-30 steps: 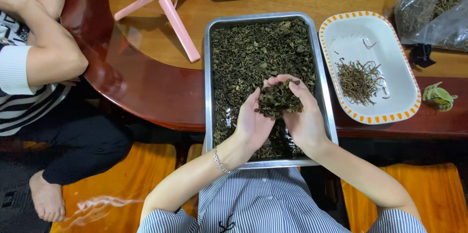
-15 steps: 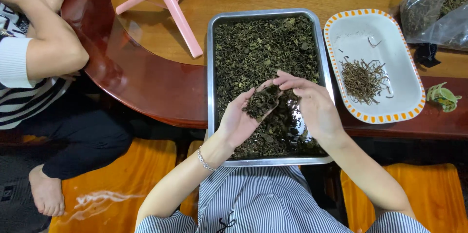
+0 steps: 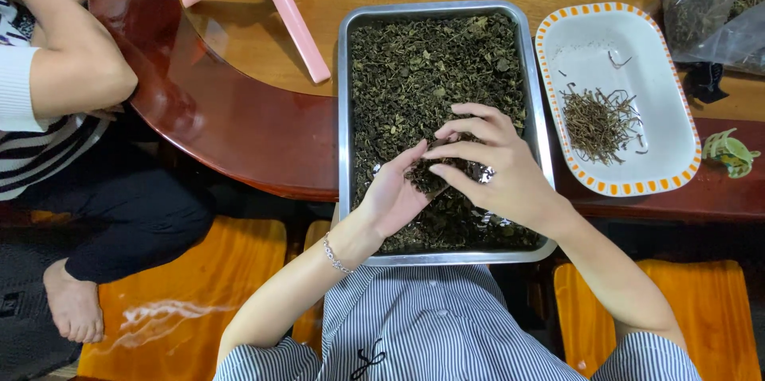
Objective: Sorting dried tea leaves by hand to remove stems and debris
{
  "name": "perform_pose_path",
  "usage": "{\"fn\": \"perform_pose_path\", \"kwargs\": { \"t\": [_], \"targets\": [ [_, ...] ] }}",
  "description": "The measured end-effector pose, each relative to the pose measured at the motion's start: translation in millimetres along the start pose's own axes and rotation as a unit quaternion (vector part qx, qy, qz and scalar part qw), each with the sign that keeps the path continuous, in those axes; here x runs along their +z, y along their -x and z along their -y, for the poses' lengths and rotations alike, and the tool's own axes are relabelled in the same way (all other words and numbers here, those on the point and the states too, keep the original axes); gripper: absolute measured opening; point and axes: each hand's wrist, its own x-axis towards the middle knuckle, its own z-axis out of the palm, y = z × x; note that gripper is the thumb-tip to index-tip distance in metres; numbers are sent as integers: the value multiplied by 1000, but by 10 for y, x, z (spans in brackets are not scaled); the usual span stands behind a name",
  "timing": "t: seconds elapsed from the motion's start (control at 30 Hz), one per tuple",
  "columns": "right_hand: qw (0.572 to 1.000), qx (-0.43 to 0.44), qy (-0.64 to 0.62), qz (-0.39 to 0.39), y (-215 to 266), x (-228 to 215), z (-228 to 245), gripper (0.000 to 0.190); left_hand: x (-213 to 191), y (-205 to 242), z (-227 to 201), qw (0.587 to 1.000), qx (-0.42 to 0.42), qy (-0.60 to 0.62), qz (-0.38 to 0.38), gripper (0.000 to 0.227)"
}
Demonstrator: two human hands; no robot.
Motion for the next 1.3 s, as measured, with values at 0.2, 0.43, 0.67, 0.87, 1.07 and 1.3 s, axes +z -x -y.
{"fn": "perform_pose_path", "kwargs": {
  "t": [0.2,0.43,0.67,0.87,1.07,1.3],
  "targets": [
    [998,-32,45,-31,16,150,-168,5,-180,-78,13,1000,1,-1,-10,39],
    [968,138,-211,-16,21,23,-243,8,115,66,-25,1000,-9,-16,-22,36],
    [897,216,-384,-25,70,48,-494,5,97,50,-36,999,-10,-47,-15,43],
    [929,212,-304,-17,16,-8,-404,8,155,72,-51,996,-4,-88,-27,44],
    [919,261,-294,-10,2,62,-498,15,189,108,-51,990,-1,-135,-29,47],
    [921,279,-268,-36,7,99,-510,14,350,150,-79,983,1,-179,-47,54]
  ]
}}
